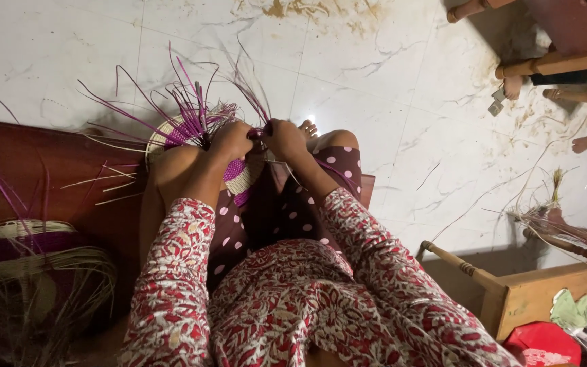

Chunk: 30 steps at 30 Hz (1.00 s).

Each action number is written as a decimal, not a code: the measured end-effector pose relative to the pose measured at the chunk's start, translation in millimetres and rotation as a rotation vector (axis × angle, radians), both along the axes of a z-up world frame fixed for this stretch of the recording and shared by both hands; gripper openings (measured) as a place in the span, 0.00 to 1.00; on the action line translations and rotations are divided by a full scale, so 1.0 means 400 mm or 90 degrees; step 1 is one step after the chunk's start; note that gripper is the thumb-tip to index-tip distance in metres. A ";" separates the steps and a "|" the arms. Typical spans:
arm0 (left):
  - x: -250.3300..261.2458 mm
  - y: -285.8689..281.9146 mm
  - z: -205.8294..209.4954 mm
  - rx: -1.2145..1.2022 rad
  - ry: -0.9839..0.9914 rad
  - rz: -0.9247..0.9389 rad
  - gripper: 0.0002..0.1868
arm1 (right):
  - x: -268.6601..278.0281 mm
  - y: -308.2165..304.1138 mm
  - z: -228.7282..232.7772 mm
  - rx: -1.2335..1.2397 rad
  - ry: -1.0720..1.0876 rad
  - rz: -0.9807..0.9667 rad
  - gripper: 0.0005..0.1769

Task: Weaving a hand fan by interlacing colored and natural fiber strips.

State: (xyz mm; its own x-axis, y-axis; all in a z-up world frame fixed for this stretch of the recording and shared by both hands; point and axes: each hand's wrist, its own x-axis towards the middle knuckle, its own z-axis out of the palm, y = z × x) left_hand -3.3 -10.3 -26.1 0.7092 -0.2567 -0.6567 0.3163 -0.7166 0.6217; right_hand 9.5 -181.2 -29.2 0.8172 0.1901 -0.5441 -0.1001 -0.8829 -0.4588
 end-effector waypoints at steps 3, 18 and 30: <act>0.002 0.003 0.041 -0.014 -0.020 -0.015 0.14 | -0.002 -0.013 -0.073 0.019 -0.025 0.003 0.16; 0.054 0.006 -0.020 0.046 -0.233 -0.145 0.13 | -0.045 -0.011 0.115 0.363 0.211 -0.289 0.24; 0.325 0.052 0.031 -0.005 -0.132 0.289 0.12 | -0.207 -0.065 0.134 0.249 0.408 -0.291 0.08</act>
State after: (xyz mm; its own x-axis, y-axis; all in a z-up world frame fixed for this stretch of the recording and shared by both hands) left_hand 126.5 10.7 -13.6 0.8660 0.1042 -0.4891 0.4644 -0.5301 0.7094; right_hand -73.5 -207.0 24.4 0.4187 0.1882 -0.8884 -0.7474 -0.4844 -0.4548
